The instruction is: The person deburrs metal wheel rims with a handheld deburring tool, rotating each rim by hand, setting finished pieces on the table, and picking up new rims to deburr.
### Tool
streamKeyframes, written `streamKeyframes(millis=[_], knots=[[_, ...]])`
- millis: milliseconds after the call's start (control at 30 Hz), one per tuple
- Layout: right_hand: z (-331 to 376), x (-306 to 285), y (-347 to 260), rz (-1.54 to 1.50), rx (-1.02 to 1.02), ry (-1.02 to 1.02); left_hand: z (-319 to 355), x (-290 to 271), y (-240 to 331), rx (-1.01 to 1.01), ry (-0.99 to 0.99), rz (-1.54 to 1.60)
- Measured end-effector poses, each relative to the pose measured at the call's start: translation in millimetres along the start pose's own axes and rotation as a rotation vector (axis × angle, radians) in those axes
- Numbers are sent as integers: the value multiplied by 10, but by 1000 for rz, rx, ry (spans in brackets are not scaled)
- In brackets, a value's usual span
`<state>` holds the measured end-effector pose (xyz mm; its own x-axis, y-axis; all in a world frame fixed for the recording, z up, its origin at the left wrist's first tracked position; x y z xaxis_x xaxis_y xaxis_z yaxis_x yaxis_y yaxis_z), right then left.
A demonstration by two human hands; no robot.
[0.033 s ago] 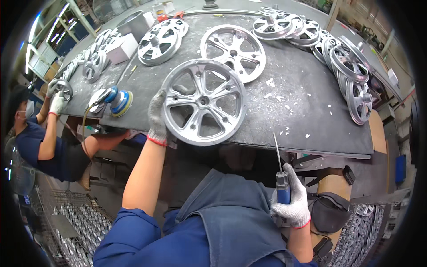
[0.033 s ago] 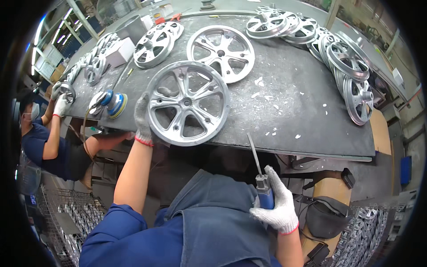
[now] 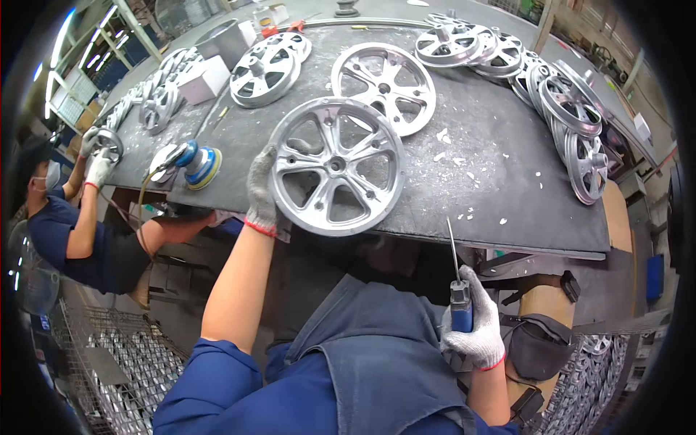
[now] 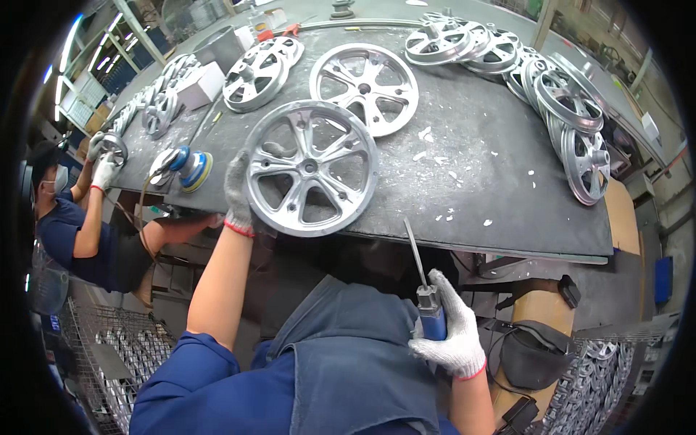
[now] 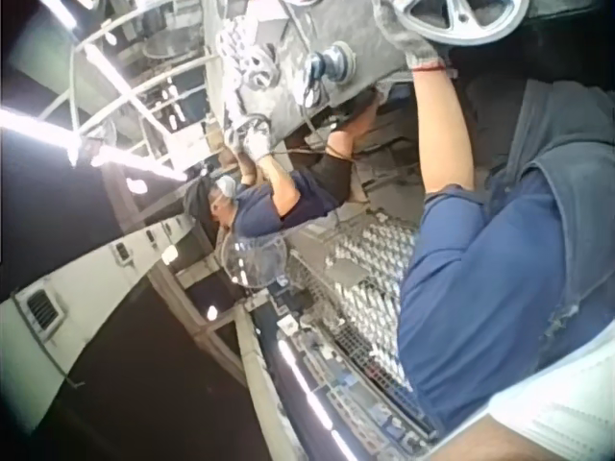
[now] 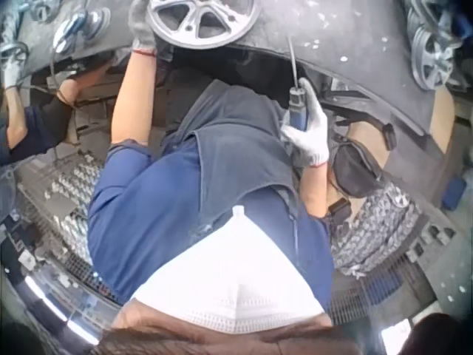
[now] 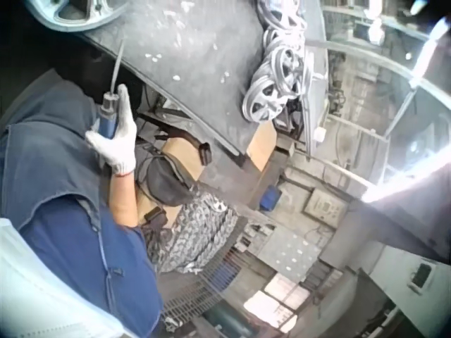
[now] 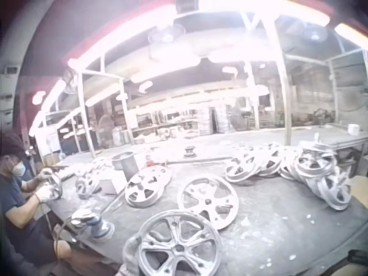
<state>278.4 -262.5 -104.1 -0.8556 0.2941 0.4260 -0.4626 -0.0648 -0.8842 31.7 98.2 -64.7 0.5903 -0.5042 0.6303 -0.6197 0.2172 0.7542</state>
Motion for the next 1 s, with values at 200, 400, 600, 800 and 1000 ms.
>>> streamKeyframes(millis=[200,400,600,800,1000], knots=[[-63,581,45,-27,-2,-221,-71,-109,-11,-146,-51,6],[14,844,106,246,-188,-300,-278,-65,20,-262,-188,-24],[-145,706,100,338,-263,-82,-279,163,-88,-289,-159,-120],[-330,703,-187,489,-38,114,44,477,-48,-225,-69,-197],[-624,886,-507,705,-102,52,-768,536,177,-252,-147,-427]])
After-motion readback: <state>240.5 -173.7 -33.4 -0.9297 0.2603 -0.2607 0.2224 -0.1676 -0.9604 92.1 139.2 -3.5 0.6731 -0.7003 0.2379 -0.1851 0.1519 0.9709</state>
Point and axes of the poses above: each hand's wrist, its own z-axis away from the middle knuckle, its own x-axis out of the palm, y = z × x, the point moved 9 cm from there along -z, towards the middle knuckle, and after that the axes turned 9 degrees about -z, right-handed, at the moved point
